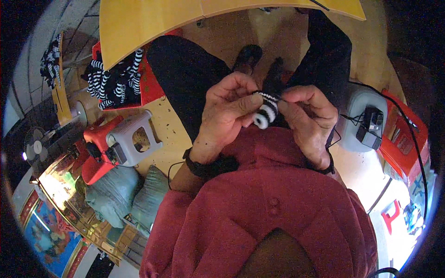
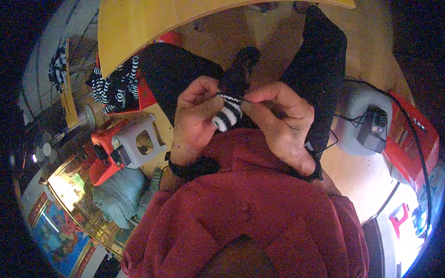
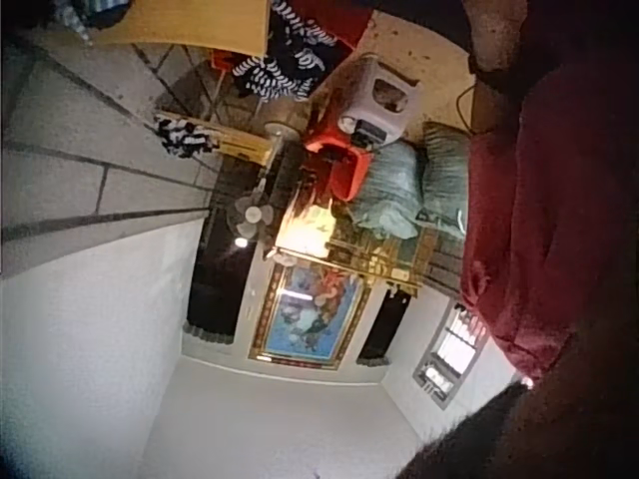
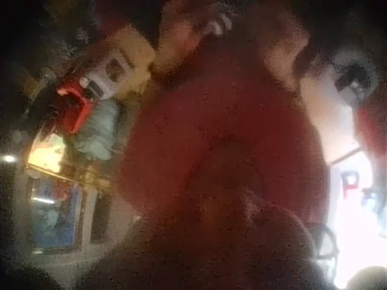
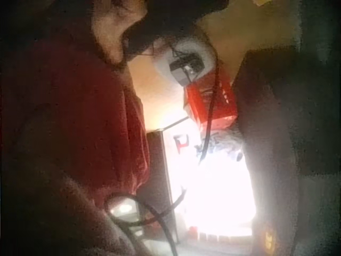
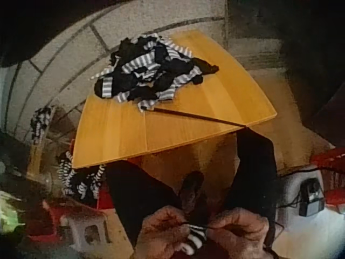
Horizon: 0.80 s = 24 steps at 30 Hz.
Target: Turning small striped fabric tubes inside out using a thin rod.
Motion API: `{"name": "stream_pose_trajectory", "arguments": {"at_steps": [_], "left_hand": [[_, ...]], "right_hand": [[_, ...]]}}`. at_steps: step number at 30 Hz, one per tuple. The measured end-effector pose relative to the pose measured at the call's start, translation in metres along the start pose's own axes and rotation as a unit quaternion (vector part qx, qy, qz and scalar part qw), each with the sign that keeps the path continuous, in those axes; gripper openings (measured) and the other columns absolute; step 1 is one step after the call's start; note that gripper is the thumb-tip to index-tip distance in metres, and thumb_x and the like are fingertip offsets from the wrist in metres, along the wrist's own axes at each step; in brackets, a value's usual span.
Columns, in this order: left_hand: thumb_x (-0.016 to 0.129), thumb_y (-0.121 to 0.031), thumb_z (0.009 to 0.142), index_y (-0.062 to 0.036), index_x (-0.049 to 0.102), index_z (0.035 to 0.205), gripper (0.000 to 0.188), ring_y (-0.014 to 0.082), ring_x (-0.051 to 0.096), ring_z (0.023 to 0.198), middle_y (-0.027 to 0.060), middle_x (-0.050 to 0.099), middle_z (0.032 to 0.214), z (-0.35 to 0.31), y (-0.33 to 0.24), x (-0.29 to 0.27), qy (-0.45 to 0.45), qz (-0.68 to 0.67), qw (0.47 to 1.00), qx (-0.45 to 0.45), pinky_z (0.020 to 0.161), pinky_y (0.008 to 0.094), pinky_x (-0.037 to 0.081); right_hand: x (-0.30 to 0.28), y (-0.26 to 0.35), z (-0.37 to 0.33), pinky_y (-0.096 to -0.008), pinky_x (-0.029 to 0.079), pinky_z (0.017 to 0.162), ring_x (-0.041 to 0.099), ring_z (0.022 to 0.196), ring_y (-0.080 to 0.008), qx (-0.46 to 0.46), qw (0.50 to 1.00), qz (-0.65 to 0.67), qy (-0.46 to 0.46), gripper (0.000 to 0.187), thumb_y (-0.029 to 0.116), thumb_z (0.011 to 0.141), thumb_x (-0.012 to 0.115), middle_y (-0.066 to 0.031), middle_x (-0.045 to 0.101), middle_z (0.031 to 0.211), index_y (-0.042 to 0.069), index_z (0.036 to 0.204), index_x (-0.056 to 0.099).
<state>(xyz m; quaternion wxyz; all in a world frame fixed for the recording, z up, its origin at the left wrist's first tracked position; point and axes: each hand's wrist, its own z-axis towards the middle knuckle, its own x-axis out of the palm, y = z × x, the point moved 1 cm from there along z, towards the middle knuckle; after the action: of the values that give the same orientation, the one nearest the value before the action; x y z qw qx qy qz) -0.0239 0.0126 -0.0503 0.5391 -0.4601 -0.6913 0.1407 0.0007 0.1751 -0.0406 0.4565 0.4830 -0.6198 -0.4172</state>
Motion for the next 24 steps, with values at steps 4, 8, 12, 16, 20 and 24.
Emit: {"name": "stream_pose_trajectory", "arguments": {"at_steps": [4,8,12,16,20,24], "left_hand": [[0.064,-0.001,0.079,-0.0045,0.053,0.093,0.018,0.0041,0.043,0.051,0.0011,0.056,0.074,-0.001,0.0,0.002,0.057,-0.102,0.991,-0.062,0.037,0.0173,0.03],[0.063,-0.004,0.08,-0.0059,0.053,0.095,0.018,0.0037,0.043,0.05,0.0012,0.056,0.075,-0.001,-0.006,0.002,0.061,-0.042,0.988,-0.132,0.037,0.0171,0.029],[0.063,-0.005,0.081,-0.0061,0.055,0.097,0.018,0.0038,0.046,0.053,-0.0004,0.057,0.076,0.004,-0.002,0.011,-0.002,-0.028,0.993,-0.116,0.041,0.0164,0.032],[0.065,-0.006,0.08,-0.0058,0.056,0.095,0.018,0.0036,0.049,0.058,-0.0012,0.057,0.077,0.005,0.002,0.005,-0.05,0.08,0.995,0.019,0.046,0.0165,0.036],[0.066,-0.005,0.079,-0.0059,0.056,0.09,0.015,0.0029,0.05,0.061,-0.0024,0.056,0.075,0.001,-0.003,0.005,-0.059,0.105,0.991,0.06,0.048,0.0164,0.037],[0.064,-0.004,0.08,-0.0067,0.054,0.09,0.015,0.0027,0.048,0.055,-0.0022,0.055,0.072,0.004,-0.003,0.003,-0.049,0.029,0.998,-0.011,0.044,0.0163,0.034]], "right_hand": [[0.0,0.0,0.002,-0.0202,0.046,0.065,0.057,0.073,-0.0072,0.017,0.999,0.03,-0.026,0.011,-0.004,0.074,0.065,-0.0023,0.063,0.08,0.002,0.083,0.061],[0.001,-0.006,0.0,-0.0196,0.044,0.056,0.054,0.064,-0.0057,0.024,0.999,0.028,-0.009,0.011,-0.004,0.075,0.064,-0.0023,0.063,0.078,0.001,0.084,0.061],[0.004,0.002,0.003,-0.0199,0.042,0.051,0.052,0.058,-0.0052,0.025,0.998,-0.009,-0.055,0.011,-0.004,0.075,0.063,-0.0021,0.062,0.076,0.002,0.084,0.06],[0.001,-0.003,0.003,-0.0199,0.042,0.052,0.052,0.058,-0.0048,-0.052,0.997,-0.04,-0.031,0.011,-0.003,0.076,0.064,-0.0012,0.062,0.073,0.002,0.085,0.06],[0.001,-0.012,0.002,-0.0196,0.044,0.056,0.053,0.062,-0.0035,-0.052,0.995,-0.079,-0.008,0.011,-0.001,0.076,0.064,-0.0005,0.061,0.073,0.003,0.086,0.06],[0.003,-0.013,0.001,-0.0196,0.044,0.059,0.053,0.066,-0.0031,-0.008,0.998,-0.062,-0.016,0.011,0.0,0.076,0.065,-0.0004,0.061,0.074,0.003,0.086,0.06]]}}
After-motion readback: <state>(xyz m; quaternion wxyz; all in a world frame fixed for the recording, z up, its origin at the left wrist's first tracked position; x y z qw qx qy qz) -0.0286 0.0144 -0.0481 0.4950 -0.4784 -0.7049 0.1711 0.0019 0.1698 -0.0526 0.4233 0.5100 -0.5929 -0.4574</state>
